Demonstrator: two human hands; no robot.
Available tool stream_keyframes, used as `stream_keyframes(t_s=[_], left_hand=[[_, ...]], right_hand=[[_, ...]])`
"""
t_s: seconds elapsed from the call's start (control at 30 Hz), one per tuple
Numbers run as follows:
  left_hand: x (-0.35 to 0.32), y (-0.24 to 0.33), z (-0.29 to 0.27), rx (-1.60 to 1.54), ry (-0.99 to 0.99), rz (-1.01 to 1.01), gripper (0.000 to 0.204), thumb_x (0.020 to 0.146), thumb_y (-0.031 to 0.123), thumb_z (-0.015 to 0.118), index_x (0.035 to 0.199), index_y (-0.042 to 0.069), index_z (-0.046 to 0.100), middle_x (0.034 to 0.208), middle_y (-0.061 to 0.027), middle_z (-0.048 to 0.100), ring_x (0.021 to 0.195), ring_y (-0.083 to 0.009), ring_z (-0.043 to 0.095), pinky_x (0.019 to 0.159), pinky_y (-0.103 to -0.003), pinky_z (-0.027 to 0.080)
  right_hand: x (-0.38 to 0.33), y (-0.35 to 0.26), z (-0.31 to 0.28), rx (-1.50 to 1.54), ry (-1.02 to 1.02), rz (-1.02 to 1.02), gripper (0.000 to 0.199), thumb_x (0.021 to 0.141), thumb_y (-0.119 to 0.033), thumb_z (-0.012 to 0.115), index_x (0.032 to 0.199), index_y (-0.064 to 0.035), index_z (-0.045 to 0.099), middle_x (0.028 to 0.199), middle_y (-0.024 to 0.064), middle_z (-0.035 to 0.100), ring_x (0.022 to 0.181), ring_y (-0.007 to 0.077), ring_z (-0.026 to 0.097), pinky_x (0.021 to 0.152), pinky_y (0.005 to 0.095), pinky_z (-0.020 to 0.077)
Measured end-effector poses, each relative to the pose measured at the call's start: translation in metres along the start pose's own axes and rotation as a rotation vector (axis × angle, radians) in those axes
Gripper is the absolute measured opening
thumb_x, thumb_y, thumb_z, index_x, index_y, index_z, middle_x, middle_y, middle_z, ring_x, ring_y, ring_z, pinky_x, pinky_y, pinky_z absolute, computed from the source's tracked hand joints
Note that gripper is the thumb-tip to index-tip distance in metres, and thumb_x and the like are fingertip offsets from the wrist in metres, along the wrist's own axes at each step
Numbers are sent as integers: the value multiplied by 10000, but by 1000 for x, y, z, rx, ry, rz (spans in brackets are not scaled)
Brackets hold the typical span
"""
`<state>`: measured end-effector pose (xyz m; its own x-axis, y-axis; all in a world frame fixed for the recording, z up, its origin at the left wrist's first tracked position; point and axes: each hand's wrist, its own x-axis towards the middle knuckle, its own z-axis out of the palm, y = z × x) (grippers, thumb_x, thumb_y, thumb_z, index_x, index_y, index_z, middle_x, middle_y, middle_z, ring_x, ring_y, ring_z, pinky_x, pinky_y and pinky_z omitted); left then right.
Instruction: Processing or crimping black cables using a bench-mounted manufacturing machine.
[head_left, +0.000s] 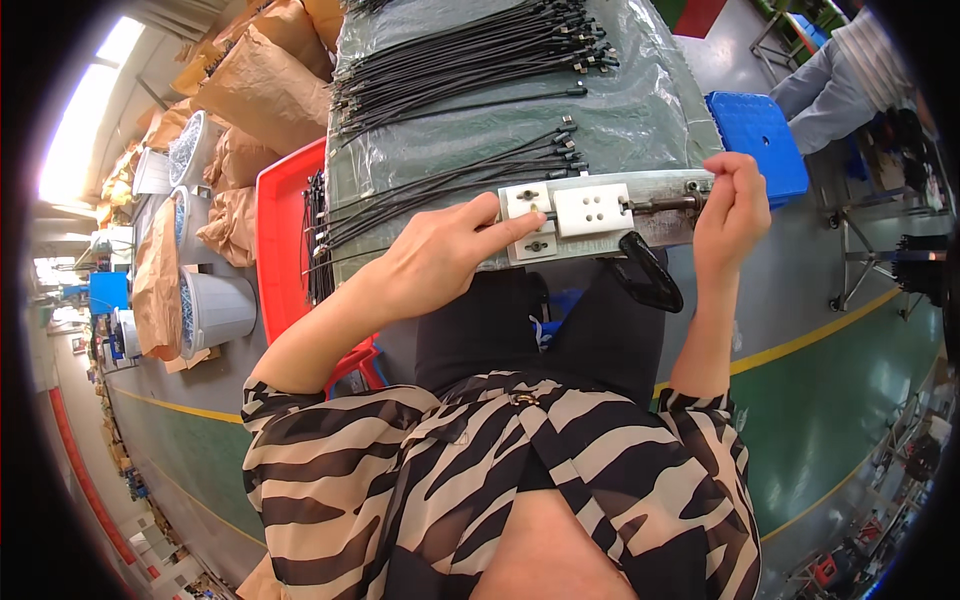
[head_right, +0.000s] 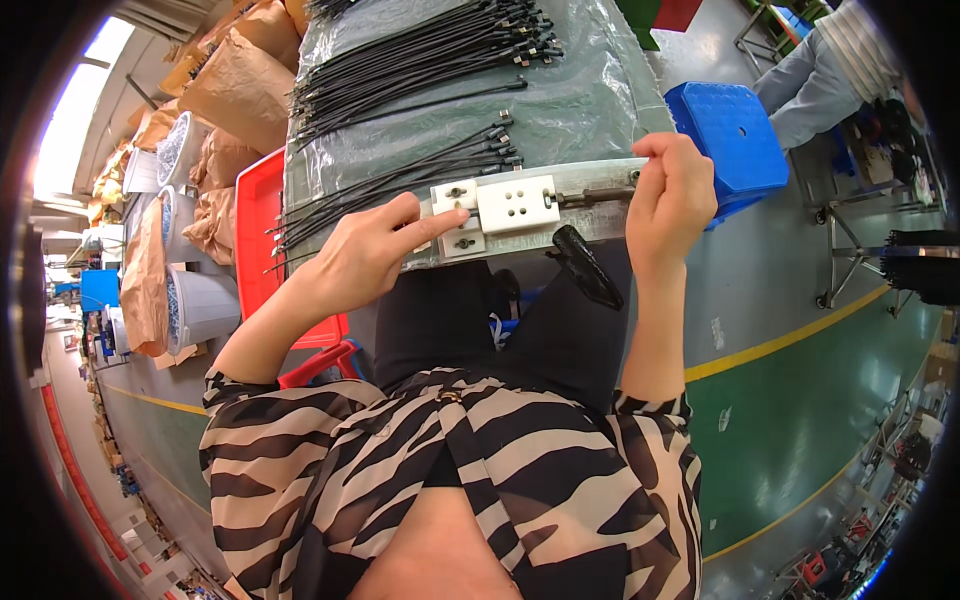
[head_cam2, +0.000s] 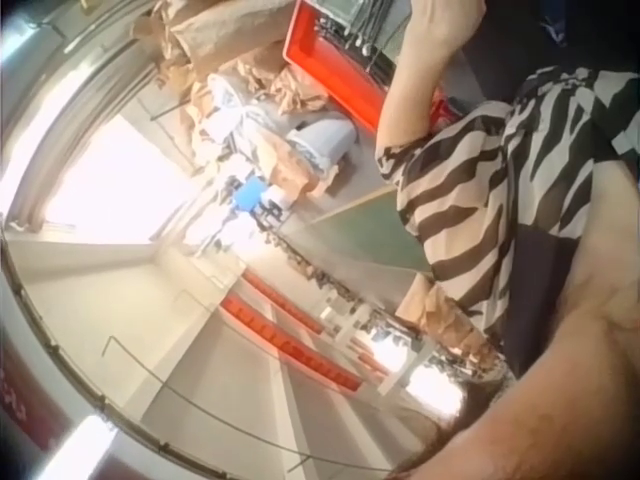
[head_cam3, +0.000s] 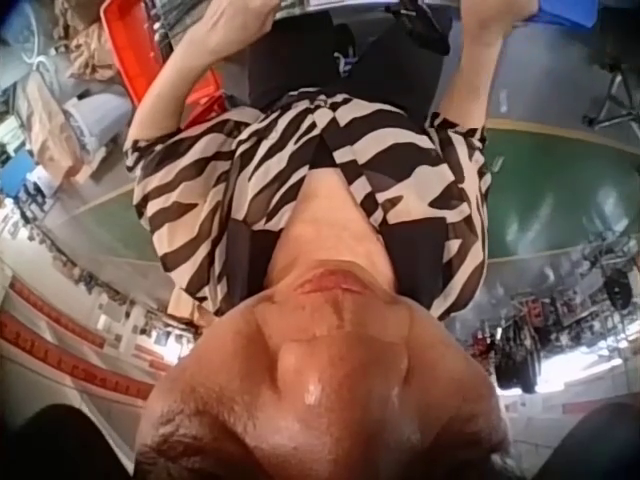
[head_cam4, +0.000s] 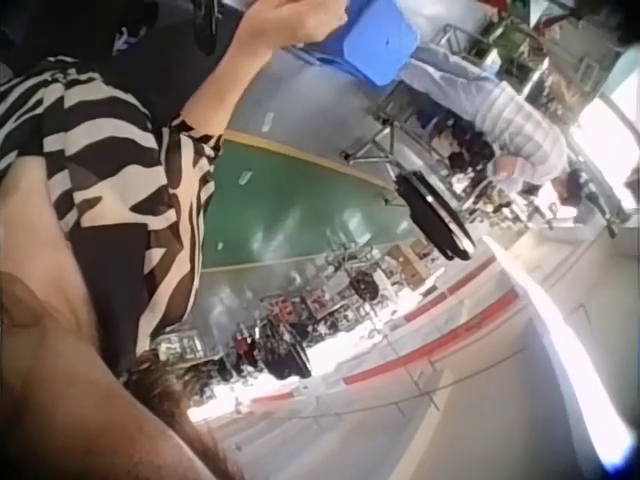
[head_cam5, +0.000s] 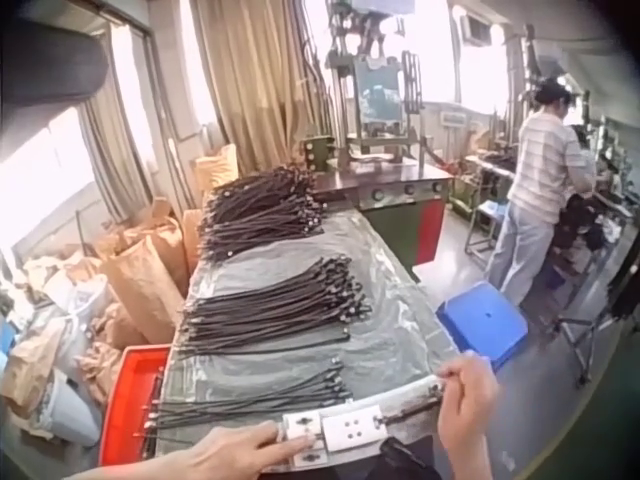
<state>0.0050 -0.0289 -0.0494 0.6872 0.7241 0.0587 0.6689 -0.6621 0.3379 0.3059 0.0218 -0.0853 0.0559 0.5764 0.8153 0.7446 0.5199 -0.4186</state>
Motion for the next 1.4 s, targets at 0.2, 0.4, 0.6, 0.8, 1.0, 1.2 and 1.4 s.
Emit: stream_keyframes(t_s=[0.2,0.4,0.6,0.8,1.0,1.2,1.4], left_hand=[[-5,5,5,-18,59,14,685,715,-102,563,1348,155,530,869,-109,479,754,-297,559,629,-387,478],[3,18,-9,-25,211,75,528,754,-101,547,1239,95,617,751,-101,457,668,-289,529,589,-378,460],[28,6,-38,-27,408,-86,305,763,-49,603,1048,43,662,781,-106,554,755,-302,582,647,-392,488],[75,-24,-9,-76,401,37,146,840,41,651,983,25,673,939,-122,604,916,-297,574,811,-389,479],[124,-71,-4,33,389,-94,143,836,52,653,971,10,641,987,-135,597,985,-319,563,854,-390,467],[116,-58,-11,-47,410,-131,87,835,22,628,844,-1,544,901,-159,592,859,-348,597,752,-411,481],[50,11,-37,-36,449,90,340,757,-105,543,1062,27,615,845,-150,542,779,-338,582,675,-392,483]], right_hand=[[-1,-1,-7,-75,-285,-247,106,836,45,511,825,-35,579,827,91,610,720,262,564,648,343,443],[34,11,-30,251,166,180,130,845,29,444,761,-26,526,705,60,544,627,172,481,589,298,406],[62,54,-55,890,445,688,122,841,20,398,827,-14,514,625,-10,335,556,95,300,527,253,276],[68,47,-53,888,461,652,141,849,17,395,827,-15,530,621,-5,373,545,89,316,521,252,282],[69,39,-59,880,463,633,141,840,13,401,816,-17,536,612,-4,385,545,86,327,513,242,282],[59,50,-57,880,443,635,138,851,8,410,835,-15,545,608,0,393,536,93,325,512,253,286],[57,81,-55,969,469,727,127,867,-2,411,826,-29,528,604,-7,347,546,102,317,534,268,289]])
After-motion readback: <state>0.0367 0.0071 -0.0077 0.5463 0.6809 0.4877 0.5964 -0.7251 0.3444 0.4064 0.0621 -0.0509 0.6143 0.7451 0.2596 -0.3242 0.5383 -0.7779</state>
